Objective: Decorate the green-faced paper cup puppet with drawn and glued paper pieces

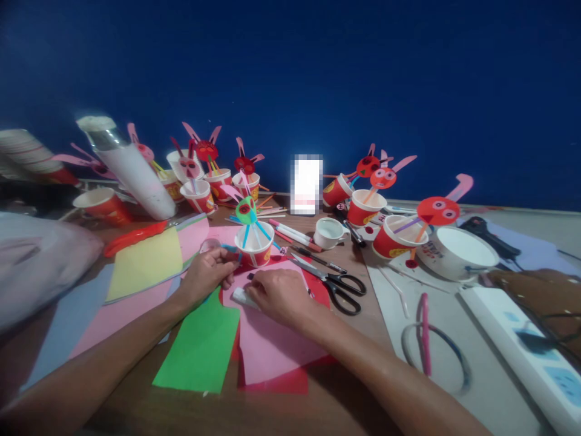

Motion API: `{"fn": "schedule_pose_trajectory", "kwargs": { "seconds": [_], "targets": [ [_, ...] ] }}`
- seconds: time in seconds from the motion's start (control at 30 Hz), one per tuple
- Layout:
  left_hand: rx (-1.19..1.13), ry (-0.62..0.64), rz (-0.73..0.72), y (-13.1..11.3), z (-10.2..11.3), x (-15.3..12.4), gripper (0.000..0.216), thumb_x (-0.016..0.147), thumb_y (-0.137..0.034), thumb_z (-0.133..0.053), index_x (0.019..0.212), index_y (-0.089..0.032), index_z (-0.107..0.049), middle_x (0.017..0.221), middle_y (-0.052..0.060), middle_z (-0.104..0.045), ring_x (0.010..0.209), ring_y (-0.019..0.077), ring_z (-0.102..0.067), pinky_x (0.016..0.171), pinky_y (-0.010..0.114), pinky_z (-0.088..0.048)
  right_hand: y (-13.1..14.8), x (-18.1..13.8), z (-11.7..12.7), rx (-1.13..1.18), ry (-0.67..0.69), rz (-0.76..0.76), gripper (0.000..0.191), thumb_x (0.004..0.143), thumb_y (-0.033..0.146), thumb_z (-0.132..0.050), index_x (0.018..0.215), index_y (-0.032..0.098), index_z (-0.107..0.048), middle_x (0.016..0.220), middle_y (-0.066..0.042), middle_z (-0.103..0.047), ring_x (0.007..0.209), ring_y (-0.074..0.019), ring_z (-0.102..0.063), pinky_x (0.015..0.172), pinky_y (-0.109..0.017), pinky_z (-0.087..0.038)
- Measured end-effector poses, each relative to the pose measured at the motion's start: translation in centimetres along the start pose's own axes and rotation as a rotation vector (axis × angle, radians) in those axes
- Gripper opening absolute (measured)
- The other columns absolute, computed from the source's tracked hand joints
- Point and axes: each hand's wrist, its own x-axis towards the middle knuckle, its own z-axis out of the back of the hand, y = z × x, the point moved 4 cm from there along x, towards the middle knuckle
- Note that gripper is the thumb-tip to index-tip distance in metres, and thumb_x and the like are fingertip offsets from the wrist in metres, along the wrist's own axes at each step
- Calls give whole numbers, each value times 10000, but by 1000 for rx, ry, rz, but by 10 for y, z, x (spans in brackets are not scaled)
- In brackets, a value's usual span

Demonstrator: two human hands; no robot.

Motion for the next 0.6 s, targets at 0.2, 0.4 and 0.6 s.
{"fn": "schedule_pose_trajectory", "kwargs": {
  "seconds": [0.2,0.4,0.6],
  "targets": [
    [9,1,4,-4,-1,-1,212,712,-282,-599,854,-136,-543,439,-53,-555,376,98,-522,382,187,-438,0,0,1,-12,1,1,231,838,320,-473,762,216,-665,739,-14,-701,628,-131,-598,516,-241,-258],
    [37,-11,9,-2,-1,-1,254,720,-302,-584,907,-129,-588,421,-47,-547,377,100,-522,385,181,-433,0,1,1,-15,-10,8,228,837,321,-472,755,218,-659,741,-12,-702,634,-133,-601,521,-240,-252],
    [66,-9,-14,-1,-1,-1,204,721,-294,-577,841,-131,-596,427,-42,-553,381,99,-523,387,180,-429,0,0,0,-16,-9,15,235,842,330,-469,759,217,-657,749,-14,-702,630,-128,-595,518,-241,-247]
  ]
}}
